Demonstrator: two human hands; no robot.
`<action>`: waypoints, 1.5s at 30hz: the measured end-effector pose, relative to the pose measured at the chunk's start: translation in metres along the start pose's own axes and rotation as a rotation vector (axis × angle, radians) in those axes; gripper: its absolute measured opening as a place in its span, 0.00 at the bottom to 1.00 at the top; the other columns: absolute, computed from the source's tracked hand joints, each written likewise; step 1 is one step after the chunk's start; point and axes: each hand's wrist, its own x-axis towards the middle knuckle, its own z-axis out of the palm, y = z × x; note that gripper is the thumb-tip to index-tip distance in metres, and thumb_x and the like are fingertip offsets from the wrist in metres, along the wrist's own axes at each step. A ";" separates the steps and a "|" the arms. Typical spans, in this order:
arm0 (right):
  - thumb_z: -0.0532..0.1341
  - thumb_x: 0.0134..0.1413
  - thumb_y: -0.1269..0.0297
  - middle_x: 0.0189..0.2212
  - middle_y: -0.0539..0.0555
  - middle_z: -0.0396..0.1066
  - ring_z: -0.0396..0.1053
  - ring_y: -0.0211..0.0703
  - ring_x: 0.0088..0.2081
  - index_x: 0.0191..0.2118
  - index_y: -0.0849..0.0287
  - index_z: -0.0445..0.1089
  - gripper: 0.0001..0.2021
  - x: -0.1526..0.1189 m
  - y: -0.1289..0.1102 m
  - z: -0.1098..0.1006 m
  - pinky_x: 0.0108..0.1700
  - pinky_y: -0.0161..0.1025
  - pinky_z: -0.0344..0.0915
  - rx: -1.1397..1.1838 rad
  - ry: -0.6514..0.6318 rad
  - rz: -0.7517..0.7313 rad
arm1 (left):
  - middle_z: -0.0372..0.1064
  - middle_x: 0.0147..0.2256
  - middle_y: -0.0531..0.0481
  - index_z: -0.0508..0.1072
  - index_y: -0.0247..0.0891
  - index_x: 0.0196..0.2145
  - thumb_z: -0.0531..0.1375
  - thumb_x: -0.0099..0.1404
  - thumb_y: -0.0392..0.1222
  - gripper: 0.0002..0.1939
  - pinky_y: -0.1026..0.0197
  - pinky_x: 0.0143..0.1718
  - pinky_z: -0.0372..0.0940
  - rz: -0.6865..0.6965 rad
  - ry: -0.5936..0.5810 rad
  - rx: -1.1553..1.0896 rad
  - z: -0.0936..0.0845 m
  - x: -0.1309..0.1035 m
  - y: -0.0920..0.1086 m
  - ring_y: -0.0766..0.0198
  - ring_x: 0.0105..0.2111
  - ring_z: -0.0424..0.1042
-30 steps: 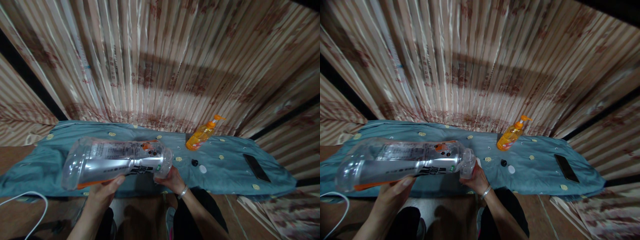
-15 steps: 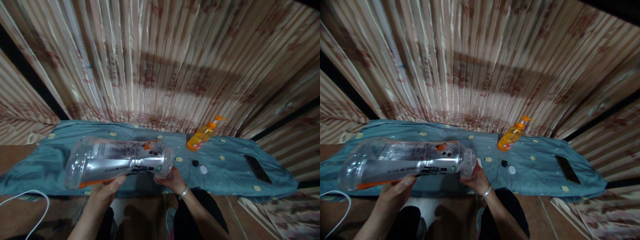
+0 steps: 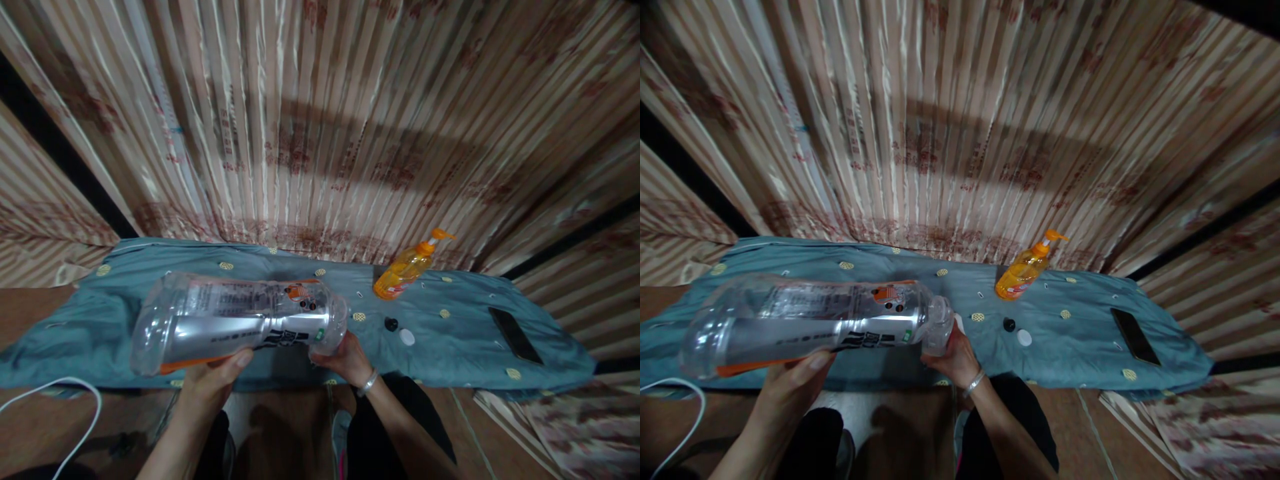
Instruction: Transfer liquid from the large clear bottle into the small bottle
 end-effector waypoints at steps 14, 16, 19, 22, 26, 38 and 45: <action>0.69 0.40 0.62 0.38 0.54 0.78 0.76 0.50 0.41 0.40 0.56 0.70 0.18 -0.001 -0.002 -0.001 0.46 0.46 0.72 -0.031 -0.004 -0.030 | 0.80 0.29 0.50 0.79 0.40 0.39 0.72 0.42 0.51 0.26 0.56 0.48 0.68 -0.032 0.146 -0.024 0.009 -0.005 0.002 0.51 0.43 0.76; 0.69 0.40 0.62 0.39 0.54 0.78 0.76 0.51 0.42 0.39 0.56 0.70 0.17 -0.001 -0.001 0.000 0.46 0.46 0.72 -0.025 0.004 -0.029 | 0.80 0.29 0.50 0.79 0.40 0.38 0.72 0.41 0.50 0.25 0.55 0.51 0.66 -0.030 0.141 -0.031 0.010 -0.006 0.003 0.50 0.45 0.75; 0.70 0.38 0.63 0.40 0.56 0.77 0.76 0.51 0.42 0.40 0.57 0.70 0.19 -0.001 -0.003 0.000 0.46 0.46 0.72 -0.025 0.024 -0.033 | 0.80 0.28 0.49 0.80 0.39 0.36 0.72 0.42 0.51 0.23 0.53 0.53 0.64 -0.043 0.098 -0.026 0.012 -0.008 0.005 0.49 0.45 0.75; 0.70 0.38 0.63 0.40 0.56 0.77 0.76 0.52 0.41 0.41 0.57 0.70 0.19 0.000 -0.004 -0.001 0.46 0.47 0.72 -0.042 0.027 -0.039 | 0.80 0.28 0.49 0.80 0.40 0.36 0.71 0.42 0.51 0.22 0.51 0.55 0.62 -0.062 0.104 -0.014 0.011 -0.008 0.006 0.49 0.44 0.76; 0.70 0.38 0.62 0.40 0.55 0.77 0.76 0.53 0.42 0.42 0.58 0.70 0.20 0.000 -0.003 -0.001 0.46 0.48 0.72 -0.045 0.021 -0.040 | 0.79 0.27 0.50 0.80 0.40 0.36 0.71 0.42 0.52 0.22 0.50 0.59 0.58 -0.059 0.125 -0.006 0.011 -0.008 0.007 0.48 0.46 0.75; 0.70 0.39 0.63 0.38 0.54 0.77 0.76 0.51 0.41 0.41 0.56 0.71 0.18 -0.001 -0.006 -0.002 0.46 0.46 0.73 -0.040 0.003 -0.016 | 0.80 0.29 0.48 0.80 0.39 0.36 0.72 0.42 0.50 0.22 0.48 0.57 0.61 -0.037 0.077 -0.025 0.011 -0.007 0.006 0.47 0.42 0.77; 0.71 0.38 0.64 0.38 0.54 0.77 0.76 0.52 0.42 0.40 0.55 0.70 0.19 -0.001 -0.005 -0.001 0.47 0.46 0.73 -0.004 0.009 0.001 | 0.80 0.30 0.48 0.79 0.41 0.34 0.73 0.40 0.51 0.22 0.49 0.56 0.62 -0.057 0.137 -0.015 0.013 -0.008 0.008 0.45 0.46 0.74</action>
